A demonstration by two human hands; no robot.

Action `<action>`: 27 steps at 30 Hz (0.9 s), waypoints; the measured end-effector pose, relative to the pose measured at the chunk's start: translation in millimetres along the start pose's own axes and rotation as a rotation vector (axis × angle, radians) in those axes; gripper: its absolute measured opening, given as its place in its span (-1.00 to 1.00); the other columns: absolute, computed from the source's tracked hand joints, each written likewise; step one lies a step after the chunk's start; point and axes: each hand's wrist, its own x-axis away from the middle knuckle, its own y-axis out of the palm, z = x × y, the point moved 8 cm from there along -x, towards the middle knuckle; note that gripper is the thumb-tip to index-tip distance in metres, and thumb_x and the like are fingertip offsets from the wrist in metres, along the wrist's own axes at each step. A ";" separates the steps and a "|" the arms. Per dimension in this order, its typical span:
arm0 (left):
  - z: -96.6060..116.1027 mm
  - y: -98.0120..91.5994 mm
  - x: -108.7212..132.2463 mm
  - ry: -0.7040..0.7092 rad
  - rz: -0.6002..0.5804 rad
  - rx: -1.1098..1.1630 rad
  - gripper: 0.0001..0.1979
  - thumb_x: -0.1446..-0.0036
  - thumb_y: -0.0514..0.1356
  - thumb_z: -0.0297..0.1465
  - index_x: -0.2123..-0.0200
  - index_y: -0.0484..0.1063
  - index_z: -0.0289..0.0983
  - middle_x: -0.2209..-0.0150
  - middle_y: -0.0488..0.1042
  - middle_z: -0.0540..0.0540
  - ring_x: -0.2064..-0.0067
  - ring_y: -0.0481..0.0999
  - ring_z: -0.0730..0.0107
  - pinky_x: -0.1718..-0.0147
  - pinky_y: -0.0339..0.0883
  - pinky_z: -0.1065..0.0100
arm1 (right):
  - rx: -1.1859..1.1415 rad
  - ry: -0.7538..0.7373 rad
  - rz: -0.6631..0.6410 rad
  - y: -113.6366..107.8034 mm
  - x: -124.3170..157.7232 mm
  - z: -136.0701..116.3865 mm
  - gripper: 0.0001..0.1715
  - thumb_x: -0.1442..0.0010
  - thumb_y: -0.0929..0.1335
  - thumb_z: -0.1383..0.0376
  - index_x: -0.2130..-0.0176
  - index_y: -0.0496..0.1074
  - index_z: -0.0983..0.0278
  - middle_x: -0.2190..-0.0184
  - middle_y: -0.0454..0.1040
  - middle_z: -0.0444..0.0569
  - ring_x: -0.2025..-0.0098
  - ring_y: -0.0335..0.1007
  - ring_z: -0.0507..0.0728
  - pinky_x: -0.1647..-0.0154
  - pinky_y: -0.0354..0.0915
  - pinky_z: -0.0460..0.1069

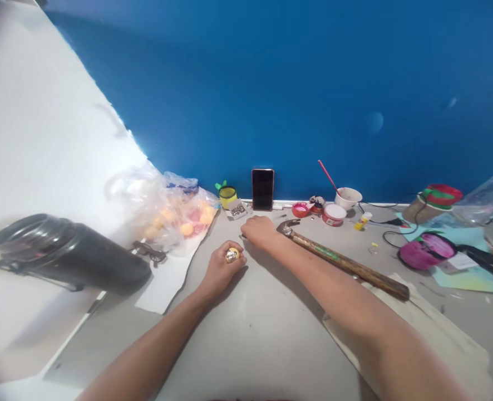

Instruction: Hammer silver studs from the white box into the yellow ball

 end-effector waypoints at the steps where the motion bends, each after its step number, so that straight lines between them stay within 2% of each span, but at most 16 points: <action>1: -0.3 -0.1 -0.2 0.003 0.000 -0.001 -0.81 0.08 0.30 -0.38 0.34 0.40 -0.25 0.47 0.43 0.06 0.46 0.33 0.51 0.45 0.22 0.45 | -0.003 0.001 0.001 0.8 -0.4 -0.1 -0.68 -0.34 0.29 0.39 0.05 0.61 0.30 0.06 0.62 0.20 -0.06 0.52 0.28 0.07 0.33 0.01; 10: -1.1 -0.7 -0.5 0.003 0.003 -0.006 -0.81 0.09 0.31 -0.40 0.34 0.41 -0.25 0.47 0.44 0.06 0.46 0.34 0.51 0.45 0.24 0.45 | -0.033 -0.024 0.012 8.6 -1.5 -0.6 -0.67 -0.33 0.27 0.43 0.01 0.56 0.33 0.07 0.61 0.19 -0.05 0.52 0.27 0.09 0.31 0.00; 14: -2.0 -1.6 -0.8 -0.014 0.002 0.013 -0.80 0.09 0.32 -0.40 0.34 0.42 -0.25 0.47 0.43 0.07 0.47 0.34 0.52 0.47 0.25 0.46 | -0.076 -0.033 0.037 5.4 0.6 1.2 -0.71 -0.36 0.27 0.38 0.03 0.54 0.29 0.09 0.62 0.14 -0.01 0.53 0.27 0.14 0.28 0.00; 19: -8.9 -4.3 -3.3 -0.038 0.009 0.040 -0.78 0.09 0.34 -0.38 0.32 0.43 -0.25 0.47 0.44 0.06 0.48 0.35 0.53 0.49 0.24 0.47 | -0.196 0.015 0.086 -2.8 6.9 10.2 -0.68 -0.39 0.25 0.38 -0.04 0.50 0.25 0.02 0.60 0.11 0.00 0.51 0.21 0.12 0.24 -0.03; 22: -11.2 -5.4 -4.4 -0.046 0.011 0.043 -0.78 0.09 0.34 -0.38 0.32 0.43 -0.25 0.47 0.44 0.06 0.49 0.33 0.55 0.50 0.23 0.48 | -0.403 0.053 0.135 -9.3 16.1 17.8 -0.70 -0.39 0.26 0.37 0.03 0.56 0.24 0.02 0.59 0.08 0.01 0.50 0.17 0.11 0.23 -0.04; 25: -10.3 -4.4 -4.1 -0.056 -0.007 0.079 -0.75 0.10 0.35 -0.39 0.30 0.42 -0.25 0.45 0.43 0.07 0.50 0.31 0.57 0.51 0.23 0.49 | -0.809 0.050 0.213 -15.3 34.8 19.6 -0.76 -0.31 0.31 0.37 0.18 0.60 0.27 0.17 0.62 -0.01 0.13 0.49 0.12 0.13 0.25 -0.05; 27: -8.5 -1.0 -2.6 -0.066 -0.045 0.121 -0.72 0.11 0.36 -0.40 0.28 0.42 -0.24 0.41 0.43 0.08 0.50 0.31 0.59 0.51 0.23 0.49 | -1.119 0.069 0.257 -14.0 51.5 18.1 -0.81 -0.25 0.35 0.32 0.23 0.59 0.28 0.29 0.60 -0.07 0.26 0.45 0.08 0.21 0.26 -0.05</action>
